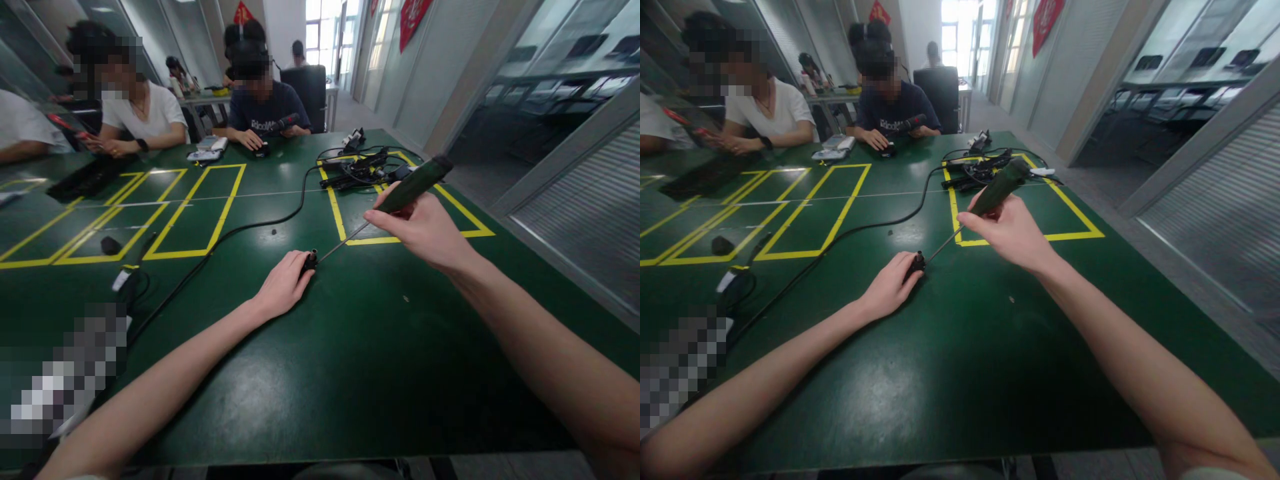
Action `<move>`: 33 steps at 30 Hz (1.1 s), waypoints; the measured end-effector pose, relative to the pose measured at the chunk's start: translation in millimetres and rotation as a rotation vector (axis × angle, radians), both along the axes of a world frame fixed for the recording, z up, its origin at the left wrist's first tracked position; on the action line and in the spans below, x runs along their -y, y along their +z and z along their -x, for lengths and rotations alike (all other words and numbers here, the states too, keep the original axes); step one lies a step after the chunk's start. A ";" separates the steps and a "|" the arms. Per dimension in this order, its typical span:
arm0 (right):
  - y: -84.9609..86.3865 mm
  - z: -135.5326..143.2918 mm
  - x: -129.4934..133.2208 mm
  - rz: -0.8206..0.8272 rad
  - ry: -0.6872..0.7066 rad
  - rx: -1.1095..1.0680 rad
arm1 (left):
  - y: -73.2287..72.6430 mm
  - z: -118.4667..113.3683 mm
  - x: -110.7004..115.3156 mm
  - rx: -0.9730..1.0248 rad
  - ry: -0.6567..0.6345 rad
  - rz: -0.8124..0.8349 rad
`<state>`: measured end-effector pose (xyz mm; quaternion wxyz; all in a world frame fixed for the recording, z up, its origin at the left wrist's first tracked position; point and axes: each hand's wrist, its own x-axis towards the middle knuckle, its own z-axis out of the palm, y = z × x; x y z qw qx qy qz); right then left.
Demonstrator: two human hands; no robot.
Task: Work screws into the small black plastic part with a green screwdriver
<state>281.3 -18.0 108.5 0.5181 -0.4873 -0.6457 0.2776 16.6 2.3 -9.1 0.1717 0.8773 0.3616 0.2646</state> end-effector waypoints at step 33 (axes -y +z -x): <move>3.5 -8.5 -5.0 -0.052 -0.004 -0.198 | 1.9 -0.3 -0.9 0.070 0.005 0.048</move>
